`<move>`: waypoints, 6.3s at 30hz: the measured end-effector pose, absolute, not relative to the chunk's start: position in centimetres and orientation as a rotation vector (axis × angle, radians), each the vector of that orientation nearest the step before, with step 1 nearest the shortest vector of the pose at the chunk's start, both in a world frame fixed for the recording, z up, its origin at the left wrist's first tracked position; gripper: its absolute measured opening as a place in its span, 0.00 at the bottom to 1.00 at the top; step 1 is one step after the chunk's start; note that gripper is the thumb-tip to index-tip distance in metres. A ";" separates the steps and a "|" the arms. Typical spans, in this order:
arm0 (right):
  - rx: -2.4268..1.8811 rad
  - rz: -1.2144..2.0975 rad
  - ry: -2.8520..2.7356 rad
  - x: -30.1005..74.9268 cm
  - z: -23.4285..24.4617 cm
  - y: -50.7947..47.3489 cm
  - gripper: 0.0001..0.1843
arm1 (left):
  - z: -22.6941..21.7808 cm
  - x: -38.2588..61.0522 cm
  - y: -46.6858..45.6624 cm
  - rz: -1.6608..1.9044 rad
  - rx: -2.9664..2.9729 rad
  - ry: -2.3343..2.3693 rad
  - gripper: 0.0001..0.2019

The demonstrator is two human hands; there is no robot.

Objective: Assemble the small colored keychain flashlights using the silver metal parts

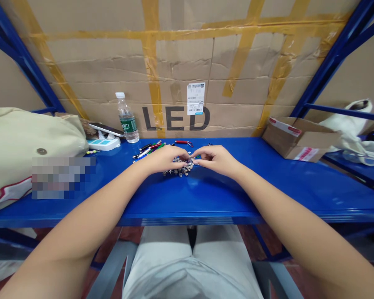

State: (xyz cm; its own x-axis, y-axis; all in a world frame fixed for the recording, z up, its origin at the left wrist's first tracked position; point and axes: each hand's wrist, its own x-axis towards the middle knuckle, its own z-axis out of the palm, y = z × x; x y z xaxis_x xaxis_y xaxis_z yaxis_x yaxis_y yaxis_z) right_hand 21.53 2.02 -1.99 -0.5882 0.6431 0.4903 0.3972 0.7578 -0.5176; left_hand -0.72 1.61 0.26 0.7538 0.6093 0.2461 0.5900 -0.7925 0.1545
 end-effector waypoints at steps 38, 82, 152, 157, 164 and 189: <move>-0.838 0.409 -2.232 21.5 -2.2 2.1 0.14 | 0.0 -1.0 2.1 0.421 2.884 0.999 0.11; -1.205 0.384 -2.782 17.1 -2.1 5.8 0.06 | 0.4 -1.8 2.8 0.507 2.871 1.120 0.09; -0.833 0.387 -2.348 20.0 -0.5 3.2 0.12 | 0.1 -1.7 2.6 0.473 2.817 1.091 0.09; -0.828 0.427 -2.366 19.9 -0.6 3.2 0.13 | 0.1 -1.7 2.6 0.485 2.811 1.084 0.09; -0.841 0.440 -2.308 19.8 -0.9 3.2 0.13 | -0.2 -2.3 3.3 0.504 2.799 1.138 0.09; -0.669 -0.017 -2.648 16.1 -2.2 1.1 0.05 | -0.5 -3.2 4.0 0.537 2.813 1.259 0.10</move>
State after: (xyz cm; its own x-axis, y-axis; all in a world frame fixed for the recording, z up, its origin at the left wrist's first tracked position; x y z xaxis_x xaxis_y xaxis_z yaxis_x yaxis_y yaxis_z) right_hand 16.05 1.09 -2.17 -0.8017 0.4529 0.3901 0.4580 0.8848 -0.0859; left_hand -3.23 4.03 -0.54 0.6173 0.7260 0.3031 0.7215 -0.6760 0.1500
